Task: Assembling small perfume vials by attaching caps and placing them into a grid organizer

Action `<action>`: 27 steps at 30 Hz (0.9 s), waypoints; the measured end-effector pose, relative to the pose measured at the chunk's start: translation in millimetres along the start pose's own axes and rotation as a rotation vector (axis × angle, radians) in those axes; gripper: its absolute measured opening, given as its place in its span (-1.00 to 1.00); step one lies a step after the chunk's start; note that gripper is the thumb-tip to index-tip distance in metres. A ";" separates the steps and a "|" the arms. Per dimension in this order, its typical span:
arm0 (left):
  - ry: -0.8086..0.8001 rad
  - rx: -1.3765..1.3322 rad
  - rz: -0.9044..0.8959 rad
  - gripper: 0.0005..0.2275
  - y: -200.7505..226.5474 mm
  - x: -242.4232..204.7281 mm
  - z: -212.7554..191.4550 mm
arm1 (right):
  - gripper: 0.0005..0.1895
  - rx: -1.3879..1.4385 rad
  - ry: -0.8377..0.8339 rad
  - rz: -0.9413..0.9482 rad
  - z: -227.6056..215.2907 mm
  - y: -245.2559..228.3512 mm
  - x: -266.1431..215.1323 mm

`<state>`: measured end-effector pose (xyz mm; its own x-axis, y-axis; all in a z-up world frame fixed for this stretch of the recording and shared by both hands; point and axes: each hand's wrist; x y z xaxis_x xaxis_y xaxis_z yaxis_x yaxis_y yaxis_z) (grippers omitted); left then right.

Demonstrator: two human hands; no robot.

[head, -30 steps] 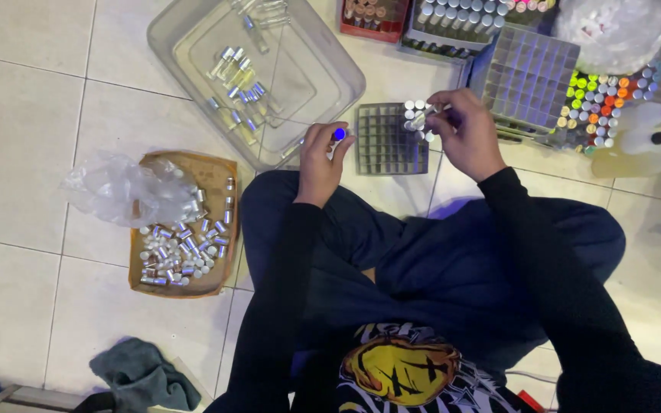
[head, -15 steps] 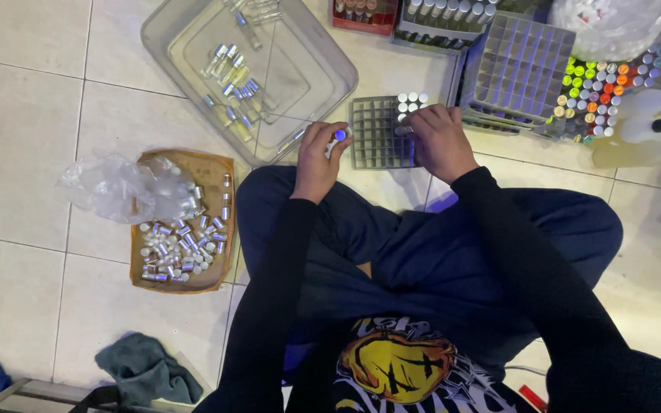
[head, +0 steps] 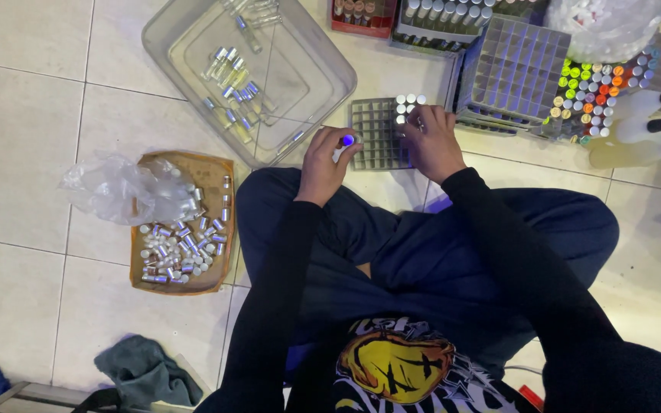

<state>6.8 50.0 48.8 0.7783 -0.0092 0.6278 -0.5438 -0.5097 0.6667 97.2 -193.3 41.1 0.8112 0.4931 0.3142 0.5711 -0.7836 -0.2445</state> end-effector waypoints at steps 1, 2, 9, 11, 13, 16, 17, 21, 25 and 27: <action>0.000 -0.002 0.001 -0.77 2.9 -0.5 1.2 | -0.81 -0.001 0.000 0.001 0.4 -0.8 -0.9; 0.013 -0.014 -0.014 -0.77 5.6 0.0 2.1 | -0.78 -0.003 0.009 0.011 0.5 -1.4 -0.9; 0.005 -0.115 -0.095 -0.75 21.5 8.6 20.6 | -0.59 0.280 -0.076 0.099 -29.3 -13.0 -2.2; -0.050 -0.151 -0.069 -0.77 19.4 13.0 35.5 | -0.55 0.446 -0.141 0.179 -48.1 -23.2 -4.9; -0.111 -0.188 -0.048 -0.78 23.6 22.1 46.3 | -0.48 0.619 -0.208 0.263 -58.7 -28.9 -9.3; -0.150 -0.289 -0.057 -0.77 37.9 37.7 65.6 | -0.55 0.733 -0.245 0.434 -63.1 -19.9 -19.7; -0.147 -0.306 -0.065 -0.74 39.9 40.1 71.3 | -0.55 0.737 -0.197 0.480 -62.5 -15.4 -21.6; -0.109 -0.343 -0.125 -0.69 47.7 40.1 73.6 | -0.60 0.777 -0.050 0.651 -46.0 10.0 -35.8; -0.150 -0.279 -0.204 -0.84 33.6 21.7 51.4 | -0.64 0.726 -0.028 0.783 -16.0 31.0 -50.6; -0.136 -0.259 -0.271 -0.84 19.1 8.5 38.9 | -0.70 0.699 -0.090 0.858 -5.7 30.8 -51.6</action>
<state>15.2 6.7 51.2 0.9293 -0.0265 0.3682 -0.3609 -0.2751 0.8911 72.2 -245.0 22.6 0.9613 -0.0635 -0.2681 -0.2625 -0.5062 -0.8215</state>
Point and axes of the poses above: each hand's wrist, its own x-axis towards the middle knuckle, its own z-axis out of the palm, y = z × x, and after that the axes turned 15 degrees about z, right-handed
